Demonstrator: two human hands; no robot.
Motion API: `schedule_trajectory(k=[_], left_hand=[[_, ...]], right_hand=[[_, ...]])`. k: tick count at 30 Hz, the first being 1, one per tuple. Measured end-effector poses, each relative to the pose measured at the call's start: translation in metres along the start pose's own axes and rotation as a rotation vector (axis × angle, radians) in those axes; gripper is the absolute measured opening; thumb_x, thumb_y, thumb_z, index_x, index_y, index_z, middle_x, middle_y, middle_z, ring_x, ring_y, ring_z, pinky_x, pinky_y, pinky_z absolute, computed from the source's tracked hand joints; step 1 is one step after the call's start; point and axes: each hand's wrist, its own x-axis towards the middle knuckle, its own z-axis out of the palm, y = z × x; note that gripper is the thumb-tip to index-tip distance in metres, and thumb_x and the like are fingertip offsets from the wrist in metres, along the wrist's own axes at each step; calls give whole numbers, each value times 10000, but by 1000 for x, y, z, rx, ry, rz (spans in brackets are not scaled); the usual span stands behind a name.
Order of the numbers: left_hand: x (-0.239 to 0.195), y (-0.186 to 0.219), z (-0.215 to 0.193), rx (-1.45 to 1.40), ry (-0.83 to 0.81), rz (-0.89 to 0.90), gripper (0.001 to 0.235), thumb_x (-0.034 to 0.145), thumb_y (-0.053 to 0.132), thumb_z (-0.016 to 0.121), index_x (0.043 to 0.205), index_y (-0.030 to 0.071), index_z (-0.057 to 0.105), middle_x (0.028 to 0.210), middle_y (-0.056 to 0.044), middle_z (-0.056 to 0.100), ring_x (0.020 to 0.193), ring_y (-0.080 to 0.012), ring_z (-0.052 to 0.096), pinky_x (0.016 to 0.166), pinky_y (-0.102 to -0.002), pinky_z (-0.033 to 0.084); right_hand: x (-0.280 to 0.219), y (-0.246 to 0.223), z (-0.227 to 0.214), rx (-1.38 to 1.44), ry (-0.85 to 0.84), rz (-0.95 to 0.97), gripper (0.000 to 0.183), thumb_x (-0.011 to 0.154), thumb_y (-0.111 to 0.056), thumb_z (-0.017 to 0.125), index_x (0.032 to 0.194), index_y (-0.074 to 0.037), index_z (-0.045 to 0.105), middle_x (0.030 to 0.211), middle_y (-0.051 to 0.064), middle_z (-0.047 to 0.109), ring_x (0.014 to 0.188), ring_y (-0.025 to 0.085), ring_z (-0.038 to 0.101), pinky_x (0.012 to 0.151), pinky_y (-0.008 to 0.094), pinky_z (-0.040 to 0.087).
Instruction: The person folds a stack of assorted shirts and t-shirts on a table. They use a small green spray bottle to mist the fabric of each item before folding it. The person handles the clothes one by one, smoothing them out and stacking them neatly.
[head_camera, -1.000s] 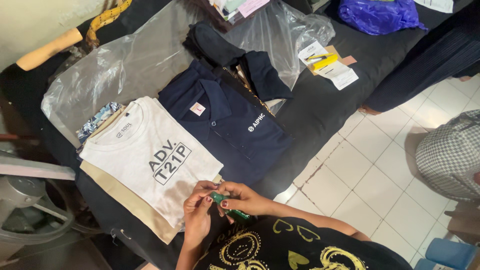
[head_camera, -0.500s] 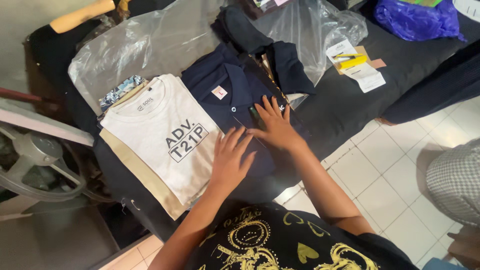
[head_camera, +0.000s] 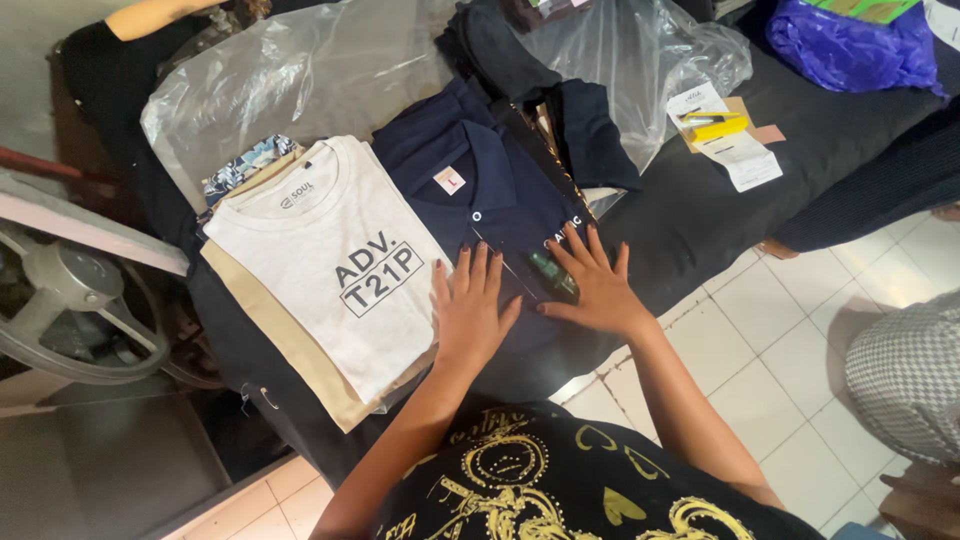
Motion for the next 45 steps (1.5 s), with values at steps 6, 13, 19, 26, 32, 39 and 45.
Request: schedule_trajectory(k=[6,13,19,26,32,39,45], left_hand=[[-1,-1,6,24,11,14,675,939,441,623,1448,7,537,1534,-184,487,1481,-365,342,1206,-662,157],[-44,10,4,-39,-119,226,734,903,497,652,1446,29,496,1545,-179,419,1456,-349,325,1155,-690,124],[-57,10,-1,16,-180,248,761,801,344,753,1489,136,502,1586,-90,413,1500,-278,309,1193,-651,134],[-55,18,-6,-147,-64,209,665,752,267,792,1375,139,598,1514,-102,485,1459,-295,362,1196,-655,142],[-57,26,-3,-314,134,143,389,819,172,795,1194,105,714,1345,-30,654,1373,-249,509,1250,-632,169],[-63,33,11,-359,271,78,319,797,149,811,1080,104,669,1170,-69,660,1214,-274,564,1194,-598,238],[-78,30,35,-373,341,-40,366,812,215,853,996,108,556,979,-81,603,953,-294,560,891,-477,396]], right_hand=[[-32,18,21,72,89,11,871,800,-503,759,1541,-192,423,1702,97,186,1586,329,46,1159,731,-22],[-57,28,21,101,102,30,857,788,-433,779,1534,-219,417,1681,69,213,1571,301,85,1183,689,53],[-76,33,11,45,98,41,791,789,-327,785,1496,-176,463,1656,58,290,1539,319,207,1181,574,221],[-104,21,-7,425,292,248,495,880,-244,740,1323,-70,601,1210,85,743,1103,293,729,924,375,545],[-111,22,-5,724,339,113,480,903,-140,733,1342,-16,583,963,57,775,896,129,707,848,293,547],[-99,18,-5,781,274,119,458,897,-114,737,1324,-16,604,888,13,722,818,91,651,761,277,531],[-63,30,-17,785,300,125,475,875,-164,740,1302,-7,602,1057,76,696,955,146,699,829,306,549]])
